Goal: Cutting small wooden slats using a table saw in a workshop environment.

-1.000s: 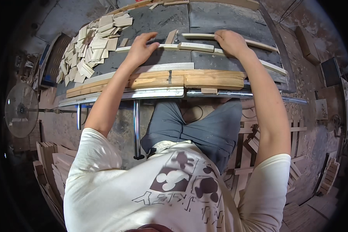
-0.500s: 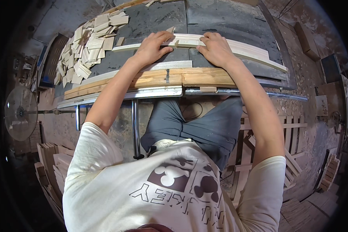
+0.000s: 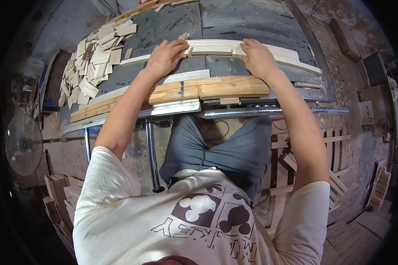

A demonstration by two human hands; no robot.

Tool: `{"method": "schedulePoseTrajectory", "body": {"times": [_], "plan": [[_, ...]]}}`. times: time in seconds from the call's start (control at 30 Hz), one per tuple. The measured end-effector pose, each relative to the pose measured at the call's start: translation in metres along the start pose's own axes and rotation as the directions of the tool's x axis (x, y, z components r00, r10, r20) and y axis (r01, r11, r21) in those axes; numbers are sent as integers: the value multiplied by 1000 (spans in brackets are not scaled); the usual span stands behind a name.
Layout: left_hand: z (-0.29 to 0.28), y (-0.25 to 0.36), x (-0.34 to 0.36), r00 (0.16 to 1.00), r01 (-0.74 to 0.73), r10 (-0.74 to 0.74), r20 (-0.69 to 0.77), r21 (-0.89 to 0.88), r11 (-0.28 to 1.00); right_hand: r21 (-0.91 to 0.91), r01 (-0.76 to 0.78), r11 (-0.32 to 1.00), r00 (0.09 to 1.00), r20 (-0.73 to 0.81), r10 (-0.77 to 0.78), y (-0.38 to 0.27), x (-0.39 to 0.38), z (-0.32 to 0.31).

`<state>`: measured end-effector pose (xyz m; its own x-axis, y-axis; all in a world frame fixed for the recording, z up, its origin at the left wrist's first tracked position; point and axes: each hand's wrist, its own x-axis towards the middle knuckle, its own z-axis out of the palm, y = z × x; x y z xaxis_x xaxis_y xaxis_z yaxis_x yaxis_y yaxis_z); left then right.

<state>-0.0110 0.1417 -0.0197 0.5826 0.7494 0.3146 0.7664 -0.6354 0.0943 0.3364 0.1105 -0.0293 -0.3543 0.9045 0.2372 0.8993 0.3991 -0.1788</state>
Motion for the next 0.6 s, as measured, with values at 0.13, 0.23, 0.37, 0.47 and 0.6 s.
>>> {"method": "schedulePoseTrajectory", "body": {"times": [0.13,0.23,0.37,0.47,0.6], "plan": [[13,-12,8,999,5,-4,-33,17,1000,-17,-10,1000,1000,-20,9,4,13,12],[14,-25,29,999,35,-35,6,18,999,6,-22,1000,999,-30,22,15,37,15],[18,-50,63,997,72,-73,19,45,996,7,-51,999,999,-13,51,30,80,15],[21,-69,84,996,90,-92,23,52,995,3,-68,998,998,0,68,35,106,14],[23,-93,97,993,111,-114,34,75,991,22,-97,995,995,37,96,32,134,14]]}}
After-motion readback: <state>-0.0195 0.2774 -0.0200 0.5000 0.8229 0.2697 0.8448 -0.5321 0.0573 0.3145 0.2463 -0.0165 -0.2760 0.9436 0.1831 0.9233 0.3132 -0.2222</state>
